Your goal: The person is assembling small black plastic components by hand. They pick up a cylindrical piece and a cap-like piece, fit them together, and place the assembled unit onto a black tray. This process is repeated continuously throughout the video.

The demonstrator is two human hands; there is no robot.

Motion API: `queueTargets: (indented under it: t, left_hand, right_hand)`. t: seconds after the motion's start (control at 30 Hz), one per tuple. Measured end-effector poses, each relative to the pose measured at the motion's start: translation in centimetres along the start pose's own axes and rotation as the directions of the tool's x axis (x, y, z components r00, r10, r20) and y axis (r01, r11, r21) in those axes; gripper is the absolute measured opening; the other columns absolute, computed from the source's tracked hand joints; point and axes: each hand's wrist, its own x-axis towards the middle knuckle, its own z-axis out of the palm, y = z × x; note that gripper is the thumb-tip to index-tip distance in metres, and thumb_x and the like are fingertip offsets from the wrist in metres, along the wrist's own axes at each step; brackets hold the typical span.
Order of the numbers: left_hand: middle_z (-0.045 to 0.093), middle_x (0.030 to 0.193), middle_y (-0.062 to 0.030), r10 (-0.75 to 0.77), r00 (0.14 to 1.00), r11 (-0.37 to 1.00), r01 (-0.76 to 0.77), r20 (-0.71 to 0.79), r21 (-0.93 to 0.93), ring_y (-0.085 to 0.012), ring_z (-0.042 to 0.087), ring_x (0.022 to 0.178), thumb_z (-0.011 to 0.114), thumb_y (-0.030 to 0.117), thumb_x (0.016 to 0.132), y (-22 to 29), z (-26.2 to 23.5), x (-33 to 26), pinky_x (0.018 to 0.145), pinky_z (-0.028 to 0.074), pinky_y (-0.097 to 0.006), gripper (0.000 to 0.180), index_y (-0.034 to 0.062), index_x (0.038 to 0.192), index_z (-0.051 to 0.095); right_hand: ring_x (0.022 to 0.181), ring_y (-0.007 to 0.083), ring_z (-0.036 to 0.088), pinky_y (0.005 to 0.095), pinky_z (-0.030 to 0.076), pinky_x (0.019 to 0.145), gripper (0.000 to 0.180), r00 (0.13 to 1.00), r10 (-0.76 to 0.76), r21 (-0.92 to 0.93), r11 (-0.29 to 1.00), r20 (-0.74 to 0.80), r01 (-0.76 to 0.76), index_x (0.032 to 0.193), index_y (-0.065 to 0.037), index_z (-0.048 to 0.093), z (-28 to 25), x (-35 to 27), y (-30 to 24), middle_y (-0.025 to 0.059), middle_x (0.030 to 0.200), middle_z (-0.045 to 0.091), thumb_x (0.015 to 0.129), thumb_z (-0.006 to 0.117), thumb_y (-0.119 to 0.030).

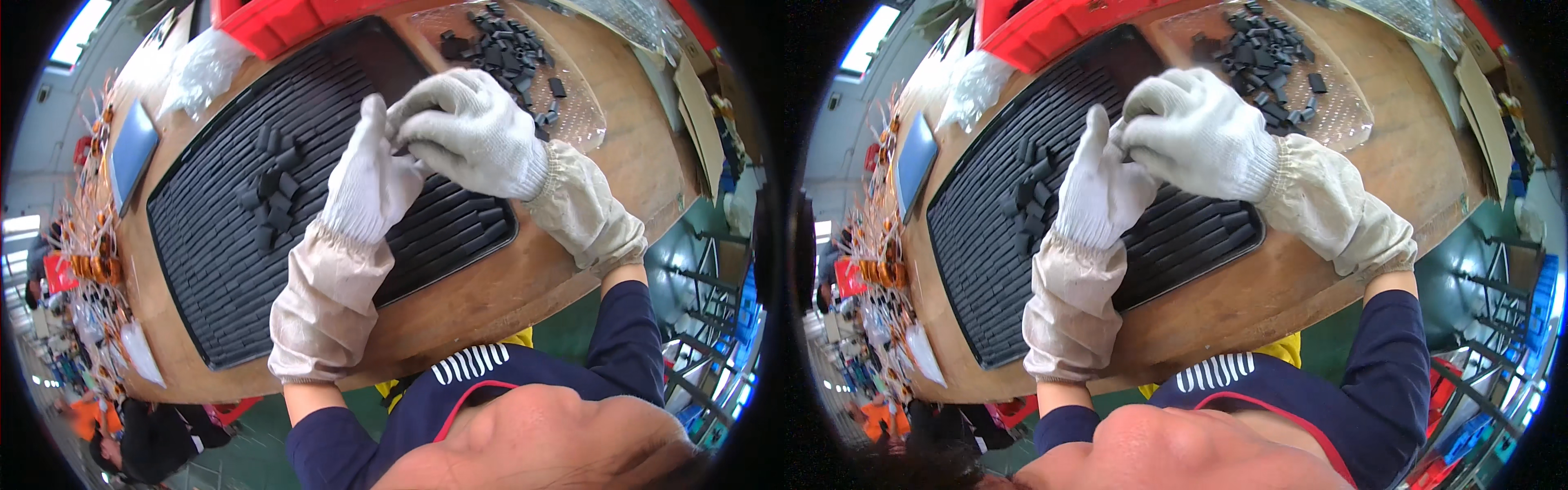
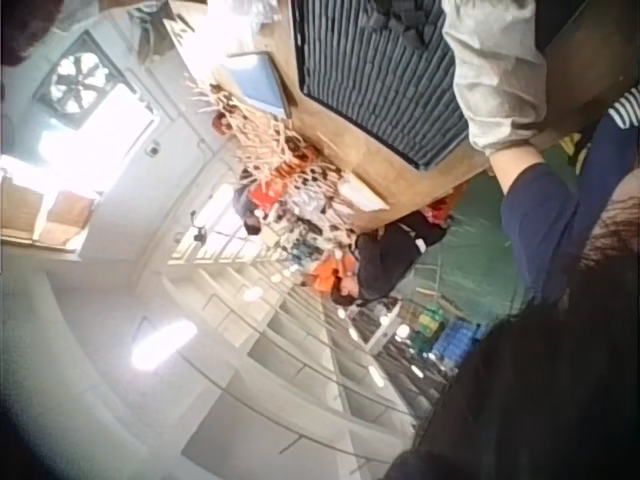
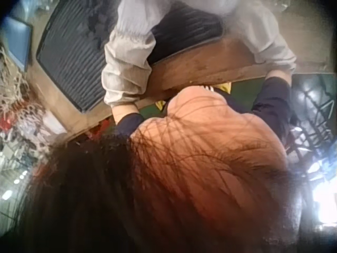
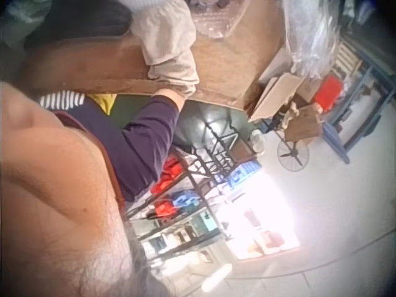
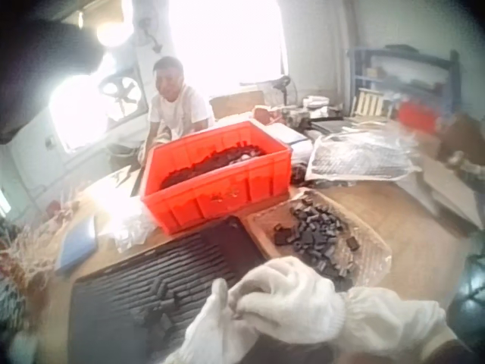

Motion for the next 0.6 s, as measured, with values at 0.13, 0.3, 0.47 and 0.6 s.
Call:
queueTargets:
  t: [0.13,0.3,0.47,0.6]
  left_hand:
    - [0.063,0.115,-0.0103,-0.075,0.992,0.991,0.062,0.105,0.117,-0.0174,0.062,0.095,0.050,0.034,0.106,0.3,-1.4,-0.6,0.085,0.054,-0.036,0.038,0.0015,0.124,0.056]
    - [0.067,0.102,-0.0048,-0.004,1.000,0.926,0.014,-0.027,0.377,-0.0117,0.063,0.084,0.060,0.027,0.102,0.6,0.3,-1.4,0.077,0.055,-0.028,0.035,0.0010,0.126,0.058]
    - [0.062,0.104,-0.0053,0.098,0.991,0.904,-0.052,-0.088,0.425,-0.0090,0.052,0.079,0.059,0.022,0.102,0.8,0.2,-1.0,0.069,0.046,-0.023,0.033,-0.0007,0.125,0.061]
    - [0.065,0.107,-0.0072,0.141,0.984,0.928,-0.093,-0.110,0.361,-0.0091,0.052,0.078,0.063,0.018,0.099,1.2,-0.8,-1.0,0.068,0.046,-0.024,0.027,-0.0001,0.120,0.065]
  right_hand:
    - [0.096,0.0249,0.065,0.0390,0.051,0.086,0.015,1.000,0.025,-0.001,1.000,-0.001,-0.025,0.089,-0.013,0.071,-2.1,0.6,1.5,0.0038,0.099,0.065,0.075,0.077,-0.012]
    - [0.093,0.0264,0.067,0.0382,0.054,0.083,0.012,1.000,0.008,0.065,0.998,-0.026,-0.006,0.092,-0.013,0.073,-2.4,0.3,3.0,0.0051,0.097,0.066,0.080,0.076,-0.016]
    - [0.100,0.0292,0.064,0.0402,0.053,0.086,0.016,0.961,0.271,0.085,0.958,0.054,-0.275,0.095,-0.014,0.073,-5.6,0.6,5.8,0.0095,0.099,0.066,0.080,0.073,-0.020]
    - [0.101,0.0288,0.063,0.0397,0.051,0.091,0.015,0.769,0.548,-0.492,0.794,0.329,-0.356,0.093,-0.010,0.074,-7.7,1.0,6.6,0.0102,0.098,0.067,0.079,0.074,-0.015]
